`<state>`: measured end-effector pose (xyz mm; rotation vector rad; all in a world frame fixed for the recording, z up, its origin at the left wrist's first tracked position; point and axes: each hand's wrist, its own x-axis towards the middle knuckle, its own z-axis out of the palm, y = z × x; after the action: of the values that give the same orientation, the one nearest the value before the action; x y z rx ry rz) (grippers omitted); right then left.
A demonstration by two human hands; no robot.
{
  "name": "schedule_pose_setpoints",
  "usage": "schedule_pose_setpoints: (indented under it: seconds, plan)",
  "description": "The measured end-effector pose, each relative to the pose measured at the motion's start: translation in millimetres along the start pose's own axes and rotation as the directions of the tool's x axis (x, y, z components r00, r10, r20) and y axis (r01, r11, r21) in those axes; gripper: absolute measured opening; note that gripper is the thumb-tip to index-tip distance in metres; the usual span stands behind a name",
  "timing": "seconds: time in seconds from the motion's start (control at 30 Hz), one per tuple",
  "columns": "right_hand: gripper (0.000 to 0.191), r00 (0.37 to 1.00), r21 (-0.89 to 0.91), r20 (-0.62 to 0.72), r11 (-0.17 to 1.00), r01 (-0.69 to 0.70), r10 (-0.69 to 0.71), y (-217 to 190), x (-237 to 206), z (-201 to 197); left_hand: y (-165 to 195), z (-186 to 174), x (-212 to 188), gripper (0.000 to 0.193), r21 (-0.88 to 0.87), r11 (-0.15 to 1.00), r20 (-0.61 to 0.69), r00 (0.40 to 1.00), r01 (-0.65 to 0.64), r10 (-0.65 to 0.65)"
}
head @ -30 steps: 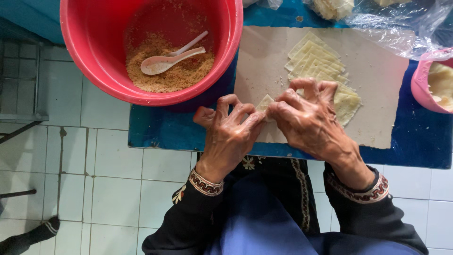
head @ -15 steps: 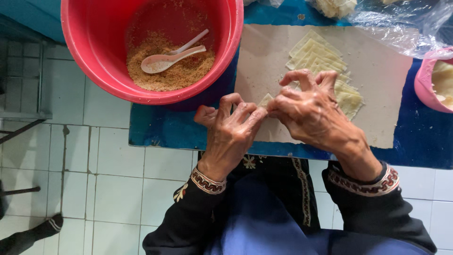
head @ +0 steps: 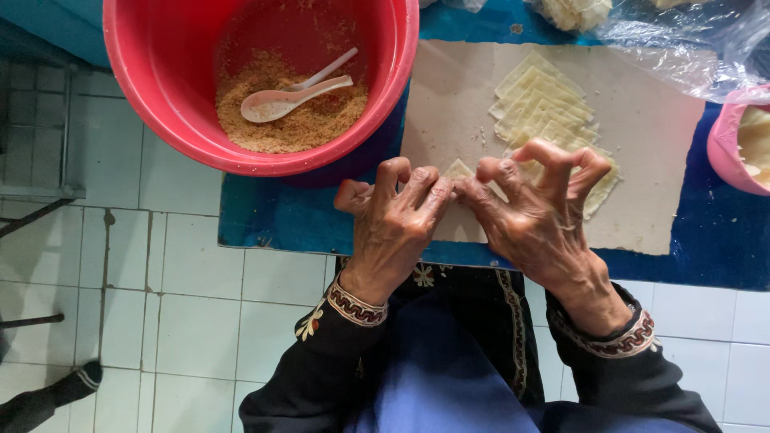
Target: The person spoons a brown sugar mixture from a red basin onto small square dough wrappers and folds each wrapper over the filling by hand, setting the folded pieces on the table. They repeat this cycle for a series of wrappers, occasionally reaching into a plastic bag for more dough pieces.
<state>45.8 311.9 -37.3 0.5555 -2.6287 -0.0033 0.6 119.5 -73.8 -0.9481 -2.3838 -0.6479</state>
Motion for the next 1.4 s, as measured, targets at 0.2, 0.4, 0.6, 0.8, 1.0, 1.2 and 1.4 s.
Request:
schedule_pose_setpoints:
  seconds: [0.2, 0.4, 0.6, 0.8, 1.0, 1.2, 1.4]
  plan:
    - [0.017, 0.999, 0.057, 0.03, 0.998, -0.012, 0.01, 7, 7, 6, -2, 2, 4, 0.029, 0.016, 1.0, 0.011, 1.0, -0.011, 0.011]
    - [0.01, 0.999, 0.084, -0.039, 0.996, -0.02, 0.023, 5, 5, 4, 1, 3, 6, 0.019, 0.017, 0.999, -0.047, 0.998, 0.049, -0.048]
    - [0.012, 0.999, 0.031, 0.007, 0.999, -0.036, 0.036, 7, 6, 11, -1, 6, 3, 0.034, 0.039, 0.999, -0.023, 1.0, 0.015, -0.014]
    - [0.01, 0.997, 0.021, -0.036, 0.998, -0.062, 0.062, 4, 5, 12, 2, 5, 2, 0.031, 0.068, 0.996, -0.008, 0.998, 0.064, -0.064]
    - [0.019, 0.994, 0.004, 0.01, 0.994, -0.105, 0.105, 1, 3, 11, 4, 2, 8, 0.033, 0.079, 0.99, -0.007, 0.993, 0.116, -0.116]
    - [0.029, 0.996, -0.157, 0.072, 0.987, -0.041, 0.053, -6, 2, 2, 7, -1, 2, 0.062, -0.158, 0.968, 0.015, 0.98, 0.196, -0.196]
    - [0.049, 0.993, -0.322, 0.12, 0.945, 0.05, -0.012, 3, 23, 15, 4, 2, -7, 0.057, -0.272, 0.906, -0.162, 0.913, 0.324, -0.375]
